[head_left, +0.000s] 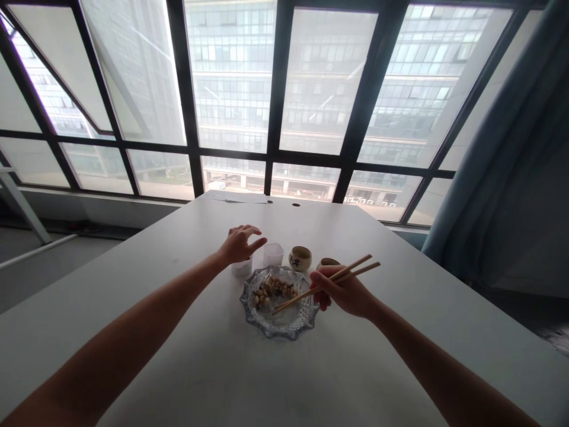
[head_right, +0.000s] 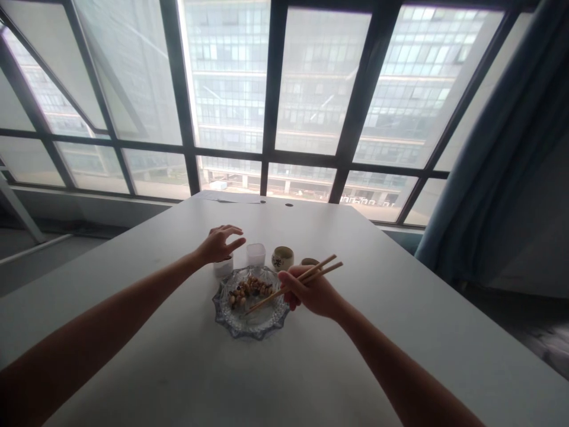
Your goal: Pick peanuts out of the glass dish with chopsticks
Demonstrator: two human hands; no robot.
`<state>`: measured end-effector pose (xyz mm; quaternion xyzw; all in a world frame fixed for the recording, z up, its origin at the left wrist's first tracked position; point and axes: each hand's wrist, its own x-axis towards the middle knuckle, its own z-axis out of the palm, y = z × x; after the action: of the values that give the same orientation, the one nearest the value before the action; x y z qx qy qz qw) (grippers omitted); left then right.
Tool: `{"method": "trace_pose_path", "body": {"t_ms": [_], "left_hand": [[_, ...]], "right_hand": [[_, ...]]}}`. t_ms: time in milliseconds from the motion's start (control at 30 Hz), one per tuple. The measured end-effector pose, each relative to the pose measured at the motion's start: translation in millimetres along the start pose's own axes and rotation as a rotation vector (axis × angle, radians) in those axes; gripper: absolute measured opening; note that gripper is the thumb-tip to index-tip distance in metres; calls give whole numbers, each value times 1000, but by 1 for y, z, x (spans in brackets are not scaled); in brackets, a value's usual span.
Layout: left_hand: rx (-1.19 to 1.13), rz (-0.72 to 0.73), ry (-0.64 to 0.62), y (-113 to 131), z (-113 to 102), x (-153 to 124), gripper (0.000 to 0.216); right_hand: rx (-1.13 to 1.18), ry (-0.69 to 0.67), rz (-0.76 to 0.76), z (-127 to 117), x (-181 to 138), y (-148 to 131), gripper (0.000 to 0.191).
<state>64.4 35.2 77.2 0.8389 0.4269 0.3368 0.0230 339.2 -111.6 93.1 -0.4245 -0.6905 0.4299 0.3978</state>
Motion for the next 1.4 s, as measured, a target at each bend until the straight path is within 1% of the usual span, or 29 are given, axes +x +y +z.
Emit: {"method": "trace_pose_path", "body": {"t_ms": [67, 133, 200, 267, 333, 433, 533, 733, 900, 1000, 1100, 1200, 1300, 1400], "left_hand": [[-40, -46, 25, -18, -2, -13, 54], [-103, -86, 34, -29, 0, -25, 59], [-177, -125, 37, -35, 5, -35, 65], [-246, -149, 50, -38, 10, -45, 69], [-292, -153, 61, -40, 15, -53, 72], [-315, -159, 45, -42, 21, -62, 74], [-301, -186, 24, -44, 23, -65, 75], [-282, -186, 17, -42, 24, -65, 74], [-280, -194, 1, -39, 22, -66, 72], [-287, -200, 0, -37, 21, -67, 71], [-286, -202, -4, -37, 20, -67, 73], [-282, -198, -6, -37, 21, -67, 75], [-269, -197, 1, -39, 23, -67, 74], [-245, -204, -1, -40, 24, -68, 73]], "right_hand": [[-14, 6, -30, 15, 4, 8, 47], [-47, 70, -102, 23, 9, 14, 44], [-49, 182, -179, 26, 14, 18, 42], [-22, 282, -221, 26, 16, 19, 41], [-12, 321, -236, 23, 14, 17, 42], [-72, 243, -248, 18, 9, 14, 45], [-171, 157, -279, 11, 6, 11, 45], [-309, 71, -315, 2, 7, 13, 44], [-306, 49, -296, 2, 10, 16, 47], [-277, 61, -279, 5, 11, 15, 47], [-217, 87, -227, 7, 12, 14, 49], [-101, 167, -135, 4, 14, 14, 52], [87, 315, -37, -3, 19, 15, 54], [270, 434, 63, -9, 25, 16, 50]]}}
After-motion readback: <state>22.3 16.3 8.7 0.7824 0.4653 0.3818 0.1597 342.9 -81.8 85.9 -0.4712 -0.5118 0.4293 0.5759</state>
